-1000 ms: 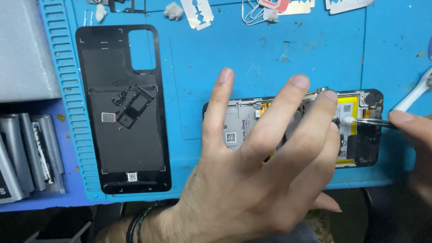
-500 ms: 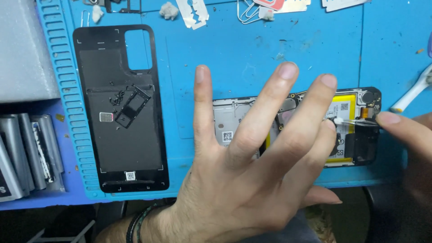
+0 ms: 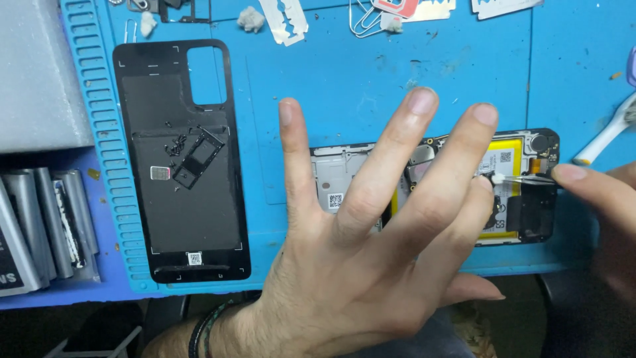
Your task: Installing a motherboard and connecting internal ribbon cables during a mobile phone repair
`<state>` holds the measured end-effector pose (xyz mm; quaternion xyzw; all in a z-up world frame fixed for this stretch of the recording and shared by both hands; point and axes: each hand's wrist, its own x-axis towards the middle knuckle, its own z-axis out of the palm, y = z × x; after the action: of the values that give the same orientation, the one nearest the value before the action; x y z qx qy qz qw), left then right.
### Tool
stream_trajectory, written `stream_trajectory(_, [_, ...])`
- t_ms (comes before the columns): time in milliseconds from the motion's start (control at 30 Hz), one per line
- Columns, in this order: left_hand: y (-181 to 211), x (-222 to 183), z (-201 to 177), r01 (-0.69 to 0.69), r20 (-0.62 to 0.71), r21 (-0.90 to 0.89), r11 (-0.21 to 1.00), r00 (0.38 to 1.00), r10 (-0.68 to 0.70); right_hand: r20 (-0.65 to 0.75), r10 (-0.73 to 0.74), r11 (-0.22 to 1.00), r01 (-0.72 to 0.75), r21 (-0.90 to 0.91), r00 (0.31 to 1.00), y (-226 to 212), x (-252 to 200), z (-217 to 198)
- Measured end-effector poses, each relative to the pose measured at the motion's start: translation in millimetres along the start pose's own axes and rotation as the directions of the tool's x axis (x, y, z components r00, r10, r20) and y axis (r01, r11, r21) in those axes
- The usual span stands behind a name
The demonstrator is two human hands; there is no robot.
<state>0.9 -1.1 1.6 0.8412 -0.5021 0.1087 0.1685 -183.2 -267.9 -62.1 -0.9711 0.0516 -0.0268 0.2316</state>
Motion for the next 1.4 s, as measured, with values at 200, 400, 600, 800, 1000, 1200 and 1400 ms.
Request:
stream_trajectory(200, [1, 0, 1, -0.002, -0.016, -0.002, 1.000, 1.000, 0.002, -0.034, -0.064, 0.998, 0.064, -0.017, 0.997, 16, -3, 8])
stream_trajectory(400, [4, 1, 2, 0.025, -0.049, -0.019, 1.000, 0.998, -0.026, 0.044, 0.047, 0.998, -0.049, 0.034, 0.998, 15, -11, 3])
stream_trajectory(600, [4, 0, 3, 0.018, -0.051, -0.015, 1.000, 0.999, -0.019, 0.002, 0.052, 0.998, -0.052, 0.021, 0.999, 25, -12, 12])
stream_trajectory(800, [3, -1, 1, 0.024, -0.041, -0.022, 0.999, 0.999, -0.024, -0.040, 0.028, 0.999, -0.027, 0.021, 0.999, -3, -7, 9])
stream_trajectory(1000, [3, -1, 1, 0.023, -0.039, -0.026, 0.999, 0.999, -0.024, 0.023, 0.065, 0.997, -0.065, 0.032, 0.998, 20, -20, 10])
stream_trajectory(1200, [4, -1, 2, 0.030, -0.039, -0.034, 0.999, 0.999, -0.031, -0.010, 0.013, 1.000, -0.013, 0.003, 1.000, 5, -7, 3])
stream_trajectory(1400, [5, 0, 2, 0.040, -0.037, -0.024, 0.999, 0.999, -0.040, -0.021, 0.037, 0.999, -0.037, -0.012, 0.999, -15, -1, 7])
